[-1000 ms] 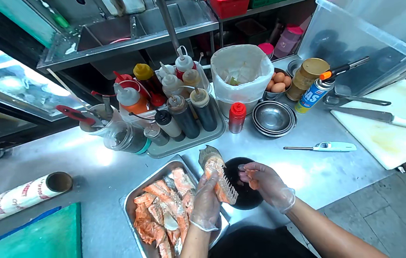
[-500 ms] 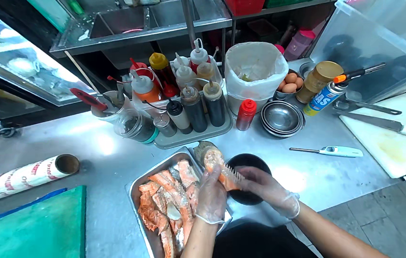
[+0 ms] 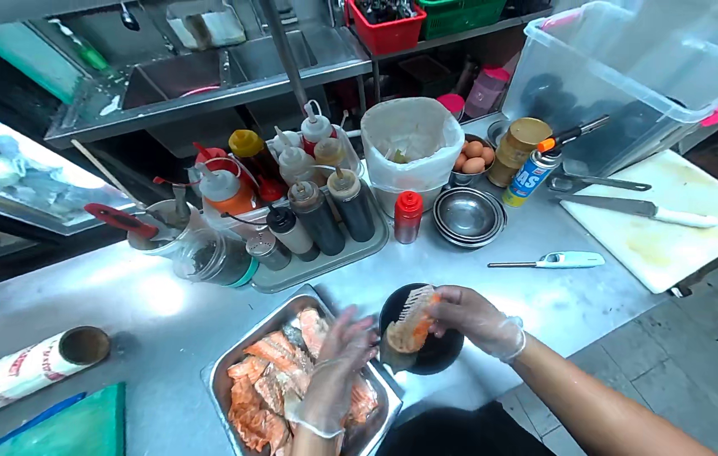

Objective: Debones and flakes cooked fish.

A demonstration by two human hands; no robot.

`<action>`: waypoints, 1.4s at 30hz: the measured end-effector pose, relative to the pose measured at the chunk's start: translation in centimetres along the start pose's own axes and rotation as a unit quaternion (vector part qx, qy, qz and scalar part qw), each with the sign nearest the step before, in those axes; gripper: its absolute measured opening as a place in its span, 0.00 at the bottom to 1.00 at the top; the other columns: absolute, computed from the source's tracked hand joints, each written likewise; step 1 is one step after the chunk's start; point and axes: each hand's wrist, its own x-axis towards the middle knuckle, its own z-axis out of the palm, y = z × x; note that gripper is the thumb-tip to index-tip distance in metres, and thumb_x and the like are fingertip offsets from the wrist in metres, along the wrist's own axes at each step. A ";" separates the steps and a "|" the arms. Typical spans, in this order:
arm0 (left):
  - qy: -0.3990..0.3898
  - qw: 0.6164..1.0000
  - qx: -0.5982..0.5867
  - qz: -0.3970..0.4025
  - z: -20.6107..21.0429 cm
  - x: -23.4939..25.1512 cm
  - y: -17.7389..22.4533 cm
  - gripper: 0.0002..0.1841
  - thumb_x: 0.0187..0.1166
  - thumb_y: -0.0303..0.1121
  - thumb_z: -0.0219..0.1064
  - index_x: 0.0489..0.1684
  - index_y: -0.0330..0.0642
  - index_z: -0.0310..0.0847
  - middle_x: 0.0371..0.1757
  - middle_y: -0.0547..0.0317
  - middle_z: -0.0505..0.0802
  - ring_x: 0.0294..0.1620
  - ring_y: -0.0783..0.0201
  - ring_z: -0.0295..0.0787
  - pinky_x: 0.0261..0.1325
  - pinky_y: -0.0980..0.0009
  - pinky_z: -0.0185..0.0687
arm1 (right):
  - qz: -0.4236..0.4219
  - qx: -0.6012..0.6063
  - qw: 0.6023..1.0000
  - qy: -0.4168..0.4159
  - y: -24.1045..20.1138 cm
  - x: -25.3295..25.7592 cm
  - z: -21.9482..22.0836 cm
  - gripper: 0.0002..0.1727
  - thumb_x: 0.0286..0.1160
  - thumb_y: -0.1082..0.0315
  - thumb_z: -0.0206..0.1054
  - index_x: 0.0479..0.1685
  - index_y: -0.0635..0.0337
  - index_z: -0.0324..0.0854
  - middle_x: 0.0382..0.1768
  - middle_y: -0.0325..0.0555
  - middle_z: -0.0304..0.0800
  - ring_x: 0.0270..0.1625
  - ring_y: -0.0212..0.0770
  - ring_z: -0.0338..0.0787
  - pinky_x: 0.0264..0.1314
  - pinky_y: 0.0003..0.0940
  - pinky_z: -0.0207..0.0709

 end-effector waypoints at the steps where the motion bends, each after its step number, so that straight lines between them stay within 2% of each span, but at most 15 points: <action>1: -0.007 0.995 0.098 -0.001 1.1 0.4 -0.2 0.35 0.74 0.37 0.75 0.84 0.44 0.68 0.68 0.50 0.89 0.63 0.54 0.89 0.63 0.56 0.89 | 0.019 -0.020 1.000 0.005 0.5 0.4 0.0 0.09 0.79 0.66 0.69 0.45 0.64 0.84 0.33 0.49 0.92 0.34 0.40 0.91 0.44 0.36 0.87; 3: -0.026 0.948 0.316 0.004 3.0 1.4 -0.5 0.34 0.69 0.49 0.79 0.77 0.51 0.79 0.67 0.61 0.90 0.68 0.63 0.86 0.73 0.60 0.82 | 0.040 -0.038 0.998 0.003 1.3 0.8 0.0 0.09 0.79 0.65 0.68 0.44 0.64 0.84 0.34 0.48 0.92 0.34 0.39 0.90 0.44 0.36 0.87; 4: -0.034 0.916 0.401 0.008 3.8 1.9 -0.5 0.33 0.68 0.55 0.77 0.76 0.57 0.82 0.65 0.64 0.90 0.70 0.63 0.83 0.76 0.56 0.77 | 0.042 -0.039 0.998 -0.002 1.5 0.9 0.1 0.10 0.79 0.64 0.68 0.44 0.63 0.84 0.34 0.48 0.92 0.35 0.39 0.90 0.44 0.36 0.87; 5: -0.048 0.898 0.437 0.003 4.5 2.3 -0.4 0.31 0.68 0.58 0.75 0.73 0.60 0.84 0.62 0.65 0.91 0.68 0.62 0.82 0.77 0.52 0.74 | 0.040 -0.037 0.998 -0.004 1.6 0.8 0.3 0.10 0.79 0.64 0.69 0.44 0.63 0.84 0.34 0.48 0.92 0.35 0.39 0.90 0.44 0.36 0.87; 6: -0.070 0.897 0.435 -0.014 4.9 2.6 -0.5 0.28 0.70 0.57 0.74 0.68 0.58 0.86 0.57 0.65 0.92 0.64 0.62 0.84 0.74 0.52 0.76 | 0.037 -0.034 0.999 -0.003 1.6 0.8 0.5 0.10 0.79 0.64 0.69 0.44 0.63 0.84 0.35 0.47 0.92 0.35 0.39 0.90 0.44 0.35 0.87; 8: -0.101 0.914 0.391 -0.042 5.2 3.3 -0.9 0.23 0.74 0.55 0.73 0.62 0.55 0.86 0.49 0.67 0.96 0.54 0.68 0.93 0.66 0.57 0.86 | 0.021 -0.043 0.999 0.010 1.6 0.5 0.8 0.11 0.78 0.62 0.71 0.45 0.62 0.85 0.35 0.47 0.91 0.34 0.38 0.90 0.42 0.34 0.86; 11: -0.107 0.935 0.334 -0.049 5.4 3.6 -0.7 0.19 0.75 0.51 0.74 0.57 0.52 0.88 0.45 0.66 0.97 0.47 0.69 0.95 0.59 0.62 0.91 | -0.008 -0.089 0.995 0.038 1.4 0.4 1.0 0.13 0.77 0.59 0.73 0.44 0.60 0.86 0.32 0.44 0.91 0.32 0.35 0.89 0.38 0.31 0.85; 18: -0.060 0.982 0.170 -0.051 6.4 2.8 0.1 0.14 0.81 0.38 0.72 0.56 0.40 0.87 0.44 0.56 0.96 0.44 0.63 0.94 0.54 0.64 0.91 | -0.026 -0.002 0.996 0.087 1.8 0.8 2.2 0.09 0.78 0.66 0.70 0.41 0.65 0.86 0.27 0.48 0.89 0.27 0.37 0.87 0.35 0.33 0.84; 24: -0.012 0.996 0.082 -0.038 7.0 2.2 0.0 0.12 0.83 0.33 0.69 0.56 0.35 0.85 0.41 0.50 0.95 0.40 0.61 0.94 0.48 0.65 0.92 | -0.033 0.096 0.989 0.104 2.1 0.8 3.2 0.09 0.78 0.70 0.70 0.45 0.70 0.84 0.31 0.55 0.91 0.30 0.42 0.90 0.40 0.39 0.89; 28: 0.014 0.997 0.068 -0.025 7.3 2.1 -0.4 0.11 0.83 0.31 0.69 0.55 0.34 0.86 0.40 0.50 0.95 0.39 0.61 0.94 0.47 0.65 0.92 | -0.033 0.075 0.992 0.099 2.0 0.6 3.1 0.09 0.78 0.70 0.69 0.45 0.70 0.84 0.33 0.56 0.92 0.33 0.45 0.93 0.44 0.41 0.91; 35: 0.072 0.997 0.007 -0.017 8.0 1.7 -0.6 0.12 0.83 0.32 0.69 0.54 0.32 0.84 0.38 0.46 0.93 0.36 0.58 0.92 0.43 0.63 0.91 | 0.034 -0.030 0.998 0.041 0.6 0.2 1.8 0.10 0.80 0.64 0.70 0.44 0.64 0.86 0.33 0.48 0.92 0.31 0.40 0.91 0.40 0.36 0.89; 37: 0.069 0.997 0.014 -0.002 7.6 1.8 0.0 0.12 0.83 0.33 0.68 0.54 0.32 0.84 0.39 0.47 0.93 0.37 0.58 0.92 0.44 0.62 0.91 | 0.028 -0.020 0.999 0.034 0.6 0.3 1.6 0.10 0.78 0.65 0.71 0.46 0.65 0.86 0.36 0.48 0.92 0.34 0.41 0.91 0.42 0.37 0.90; 39: 0.042 0.998 0.043 -0.003 7.1 1.7 0.6 0.13 0.82 0.33 0.69 0.55 0.33 0.85 0.41 0.48 0.95 0.39 0.59 0.93 0.47 0.63 0.92 | -0.013 0.017 0.999 0.027 0.8 0.6 1.4 0.13 0.74 0.67 0.73 0.51 0.66 0.84 0.40 0.50 0.91 0.39 0.41 0.91 0.49 0.39 0.88; 42: 0.006 0.997 0.076 -0.024 7.0 1.4 1.2 0.13 0.81 0.33 0.71 0.56 0.35 0.86 0.42 0.50 0.95 0.40 0.61 0.94 0.49 0.64 0.92 | -0.074 0.084 0.994 0.006 0.6 1.5 1.4 0.22 0.69 0.66 0.75 0.62 0.63 0.79 0.47 0.50 0.90 0.45 0.40 0.90 0.55 0.39 0.85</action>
